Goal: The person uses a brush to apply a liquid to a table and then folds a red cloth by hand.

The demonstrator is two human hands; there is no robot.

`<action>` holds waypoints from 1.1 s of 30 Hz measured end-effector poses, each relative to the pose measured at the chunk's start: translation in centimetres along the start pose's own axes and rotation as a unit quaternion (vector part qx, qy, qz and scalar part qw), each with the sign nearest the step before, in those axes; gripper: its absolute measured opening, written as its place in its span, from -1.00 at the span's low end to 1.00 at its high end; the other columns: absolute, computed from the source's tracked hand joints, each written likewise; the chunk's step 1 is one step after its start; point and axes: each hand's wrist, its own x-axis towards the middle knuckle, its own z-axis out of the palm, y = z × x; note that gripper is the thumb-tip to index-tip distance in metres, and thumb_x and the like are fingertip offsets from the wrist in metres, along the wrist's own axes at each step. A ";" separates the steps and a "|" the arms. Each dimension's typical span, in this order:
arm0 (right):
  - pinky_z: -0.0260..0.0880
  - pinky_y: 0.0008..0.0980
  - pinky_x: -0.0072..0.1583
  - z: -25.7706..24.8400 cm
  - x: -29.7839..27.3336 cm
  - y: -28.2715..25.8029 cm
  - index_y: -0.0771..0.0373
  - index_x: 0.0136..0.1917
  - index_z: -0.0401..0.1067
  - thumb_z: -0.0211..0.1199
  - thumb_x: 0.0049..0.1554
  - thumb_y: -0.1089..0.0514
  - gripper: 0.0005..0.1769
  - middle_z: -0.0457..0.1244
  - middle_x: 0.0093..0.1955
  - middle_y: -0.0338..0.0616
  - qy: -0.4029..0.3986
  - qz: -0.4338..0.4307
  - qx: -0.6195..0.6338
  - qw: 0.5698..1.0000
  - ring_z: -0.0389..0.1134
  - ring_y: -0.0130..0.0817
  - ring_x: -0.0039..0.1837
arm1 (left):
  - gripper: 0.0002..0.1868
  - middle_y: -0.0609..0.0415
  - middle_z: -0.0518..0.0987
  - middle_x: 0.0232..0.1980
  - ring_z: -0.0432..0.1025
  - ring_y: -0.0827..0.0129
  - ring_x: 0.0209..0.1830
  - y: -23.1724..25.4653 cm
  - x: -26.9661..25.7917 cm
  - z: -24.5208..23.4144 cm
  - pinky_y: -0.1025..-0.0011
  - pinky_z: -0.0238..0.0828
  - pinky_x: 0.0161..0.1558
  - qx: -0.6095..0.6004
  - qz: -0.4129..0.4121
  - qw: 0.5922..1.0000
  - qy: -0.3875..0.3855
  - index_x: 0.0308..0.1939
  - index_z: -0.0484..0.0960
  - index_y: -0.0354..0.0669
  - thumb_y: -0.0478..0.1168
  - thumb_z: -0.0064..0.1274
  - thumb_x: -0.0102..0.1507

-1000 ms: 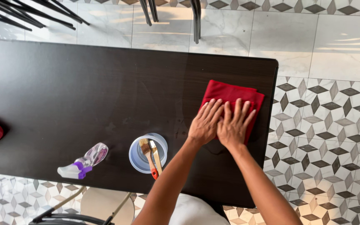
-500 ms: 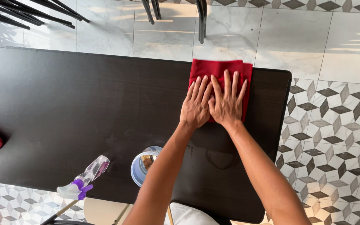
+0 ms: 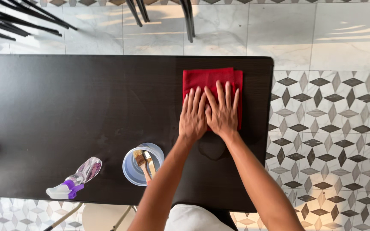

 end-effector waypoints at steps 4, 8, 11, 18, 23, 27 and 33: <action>-0.43 0.33 0.61 -2.0 -6.8 1.3 -0.10 0.64 0.09 0.01 0.22 -0.03 -0.29 -0.15 0.71 0.03 -0.018 0.027 -0.008 0.999 -0.26 0.14 0.72 | -0.36 -0.23 0.11 0.63 -0.05 -0.07 0.65 6.0 -4.6 1.0 0.06 -0.20 0.59 0.046 0.017 0.998 -0.036 0.53 0.21 -0.34 -0.06 -0.31 0.42; -0.44 0.34 0.60 -2.9 -8.5 4.2 -0.12 0.63 0.07 0.02 0.19 -0.04 -0.27 -0.16 0.71 0.02 -0.032 0.038 -0.029 0.998 -0.26 0.14 0.70 | -0.32 -0.31 0.05 0.62 -0.09 -0.14 0.64 7.3 -3.1 1.8 0.05 -0.20 0.57 0.101 0.085 0.985 -0.109 0.48 0.21 -0.39 0.00 -0.32 0.38; -0.44 0.34 0.60 -3.0 -5.9 6.7 -0.10 0.64 0.05 0.03 0.15 -0.03 -0.21 -0.16 0.71 0.05 -0.039 0.041 -0.040 0.998 -0.27 0.15 0.71 | -0.34 -0.39 0.03 0.62 -0.10 -0.20 0.66 6.5 1.1 2.6 0.02 -0.20 0.60 0.064 0.126 0.986 -0.092 0.46 0.22 -0.40 0.01 -0.32 0.42; -0.42 0.36 0.61 -2.8 1.3 12.7 0.02 0.66 0.08 0.02 0.18 0.00 -0.21 -0.16 0.72 0.11 -0.016 0.042 -0.021 0.999 -0.28 0.19 0.73 | -0.32 -0.35 0.04 0.63 -0.11 -0.15 0.67 6.3 10.2 4.7 0.03 -0.23 0.63 0.029 0.143 0.988 -0.045 0.52 0.18 -0.42 -0.02 -0.33 0.43; -0.39 0.35 0.60 -2.9 4.2 14.7 0.08 0.66 0.10 0.02 0.23 0.00 -0.26 -0.16 0.73 0.11 -0.003 0.058 -0.009 0.998 -0.29 0.18 0.73 | -0.32 -0.31 0.03 0.63 -0.13 -0.10 0.67 6.6 14.0 5.3 0.07 -0.28 0.63 0.070 0.144 0.986 -0.054 0.55 0.13 -0.38 -0.02 -0.39 0.43; -0.39 0.35 0.62 -3.2 2.7 13.8 0.11 0.70 0.08 0.00 0.33 -0.01 -0.29 -0.18 0.75 0.12 0.015 0.057 -0.005 0.998 -0.31 0.15 0.75 | -0.34 -0.24 0.02 0.65 -0.13 -0.05 0.69 7.1 12.6 5.2 0.09 -0.29 0.64 0.072 0.127 0.988 -0.047 0.57 0.13 -0.31 -0.01 -0.41 0.45; -0.45 0.32 0.61 -3.4 -5.4 9.8 0.12 0.67 0.10 0.00 0.30 -0.04 -0.29 -0.18 0.74 0.14 0.013 0.073 -0.023 0.997 -0.32 0.13 0.74 | -0.33 -0.17 0.04 0.65 -0.12 0.01 0.68 9.0 4.5 3.5 0.10 -0.28 0.63 0.084 0.118 0.987 -0.068 0.56 0.14 -0.26 0.00 -0.41 0.43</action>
